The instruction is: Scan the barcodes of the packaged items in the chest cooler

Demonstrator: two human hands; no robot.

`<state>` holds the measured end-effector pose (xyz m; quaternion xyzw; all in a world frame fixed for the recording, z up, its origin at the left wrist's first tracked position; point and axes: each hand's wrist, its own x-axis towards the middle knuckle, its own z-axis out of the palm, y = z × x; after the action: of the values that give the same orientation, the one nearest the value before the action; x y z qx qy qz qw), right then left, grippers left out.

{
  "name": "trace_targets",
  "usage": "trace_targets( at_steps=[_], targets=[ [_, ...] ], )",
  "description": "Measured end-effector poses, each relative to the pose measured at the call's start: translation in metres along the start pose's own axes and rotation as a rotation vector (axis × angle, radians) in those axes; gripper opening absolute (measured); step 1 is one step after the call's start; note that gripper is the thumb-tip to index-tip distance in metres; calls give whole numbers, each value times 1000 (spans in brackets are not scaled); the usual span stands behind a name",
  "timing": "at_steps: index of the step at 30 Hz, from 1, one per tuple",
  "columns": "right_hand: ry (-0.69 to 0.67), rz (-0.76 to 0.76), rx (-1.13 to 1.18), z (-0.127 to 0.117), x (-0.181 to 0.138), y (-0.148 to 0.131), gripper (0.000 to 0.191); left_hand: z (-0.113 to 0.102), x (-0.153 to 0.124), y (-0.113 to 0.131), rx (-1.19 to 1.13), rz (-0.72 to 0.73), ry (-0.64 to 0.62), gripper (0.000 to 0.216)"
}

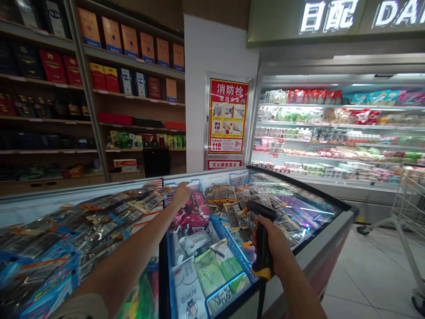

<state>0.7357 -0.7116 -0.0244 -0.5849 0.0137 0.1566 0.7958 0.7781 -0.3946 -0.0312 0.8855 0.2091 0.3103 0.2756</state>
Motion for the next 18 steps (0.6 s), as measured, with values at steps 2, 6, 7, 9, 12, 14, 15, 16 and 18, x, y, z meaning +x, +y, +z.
trace_targets(
  at_steps=[2,6,7,9,12,14,15,16,18],
  targets=[
    [-10,5,-23,6,0,3,21,-30,-4,-33,216,-80,46,35],
    [-23,13,-41,13,1,8,21,-74,-13,-84,575,-280,67,33],
    [-29,11,-43,15,0,8,20,-79,-13,-92,616,-295,41,32],
    [-45,6,-46,17,0,9,20,-84,-13,-101,686,-259,-23,29],
    [-64,6,-53,21,-3,8,21,-81,-10,-103,744,-149,-83,27],
    [-67,10,-62,22,-4,7,21,-78,-7,-102,733,-140,-125,28],
    [-67,14,-64,23,-5,7,21,-76,-5,-102,720,-155,-138,29],
    [-65,17,-63,24,-6,7,21,-75,-3,-101,696,-180,-148,29],
    [-66,19,-57,25,-6,8,20,-72,2,-101,571,-212,-142,30]
  ],
)
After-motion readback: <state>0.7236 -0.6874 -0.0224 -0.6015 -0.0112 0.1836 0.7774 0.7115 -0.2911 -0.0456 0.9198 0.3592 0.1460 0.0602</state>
